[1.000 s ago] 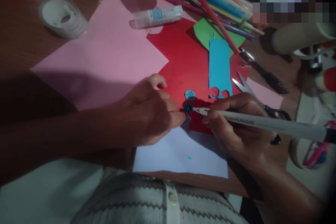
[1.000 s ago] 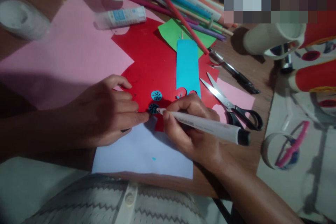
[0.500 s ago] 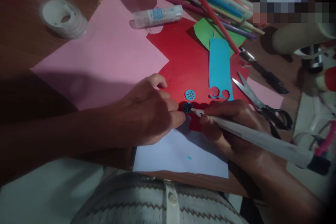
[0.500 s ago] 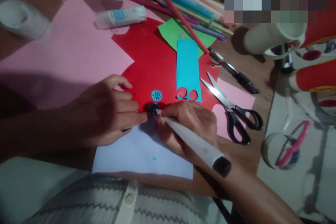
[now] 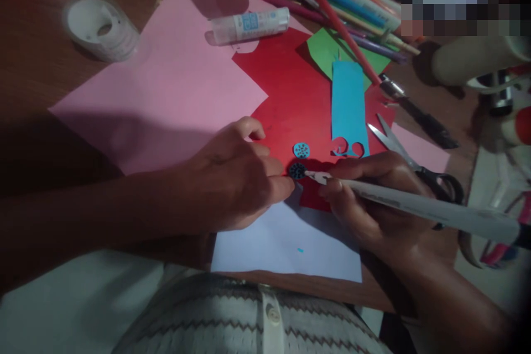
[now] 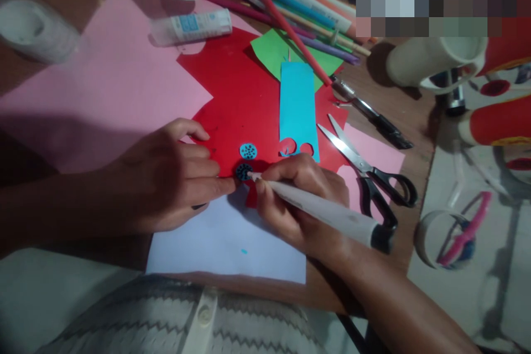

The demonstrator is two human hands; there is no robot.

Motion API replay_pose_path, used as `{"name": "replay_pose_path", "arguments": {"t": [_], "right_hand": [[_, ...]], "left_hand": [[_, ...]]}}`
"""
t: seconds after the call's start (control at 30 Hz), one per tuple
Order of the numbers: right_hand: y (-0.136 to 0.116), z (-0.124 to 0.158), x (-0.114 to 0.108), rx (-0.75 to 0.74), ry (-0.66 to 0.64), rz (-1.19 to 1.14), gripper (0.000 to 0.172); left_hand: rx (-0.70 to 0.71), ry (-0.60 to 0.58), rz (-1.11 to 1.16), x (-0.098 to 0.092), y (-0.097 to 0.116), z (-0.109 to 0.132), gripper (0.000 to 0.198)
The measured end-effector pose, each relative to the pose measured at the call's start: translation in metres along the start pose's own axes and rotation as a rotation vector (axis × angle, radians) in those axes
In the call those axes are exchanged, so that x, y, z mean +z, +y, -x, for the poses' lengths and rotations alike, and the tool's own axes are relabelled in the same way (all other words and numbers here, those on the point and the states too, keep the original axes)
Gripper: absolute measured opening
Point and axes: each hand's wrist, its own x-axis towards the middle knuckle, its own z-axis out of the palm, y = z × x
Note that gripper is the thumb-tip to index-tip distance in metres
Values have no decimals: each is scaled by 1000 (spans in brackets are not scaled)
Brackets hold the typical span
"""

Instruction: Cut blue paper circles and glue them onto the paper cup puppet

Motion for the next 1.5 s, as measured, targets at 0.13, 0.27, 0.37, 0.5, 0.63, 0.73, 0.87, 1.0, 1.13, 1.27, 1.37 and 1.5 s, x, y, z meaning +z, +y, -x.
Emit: {"name": "replay_pose_path", "arguments": {"t": [0.13,0.27,0.37,0.5,0.63,0.73,0.87,1.0,1.13,1.27,1.37,1.5], "right_hand": [[-1,1,1,-90,46,75,9],[0,2,4,-87,33,95,11],[0,2,3,-69,40,68,11],[-1,3,1,26,29,-30,7],[-1,3,2,13,117,-55,8],[-2,3,3,29,103,-83,8],[-1,3,1,21,62,-77,9],[-2,4,1,39,47,-91,7],[-3,1,4,106,151,-271,2],[-1,-5,4,113,269,-412,3],[3,-8,2,79,358,-434,5],[6,-6,-4,55,361,-382,6]], "left_hand": [[0,-2,-6,0,0,0,28],[5,31,-8,0,0,-1,26],[3,30,-6,0,0,-1,26],[4,16,-4,0,0,-1,25],[7,10,-4,-1,0,-1,25],[0,-13,9,0,-1,-1,24],[5,4,16,1,-1,1,24],[4,32,25,3,0,0,24],[-3,94,54,4,-1,-1,23],[-33,165,233,2,-4,-1,29],[-112,253,358,2,-6,-2,28],[-143,360,387,3,-6,-4,25]]}}
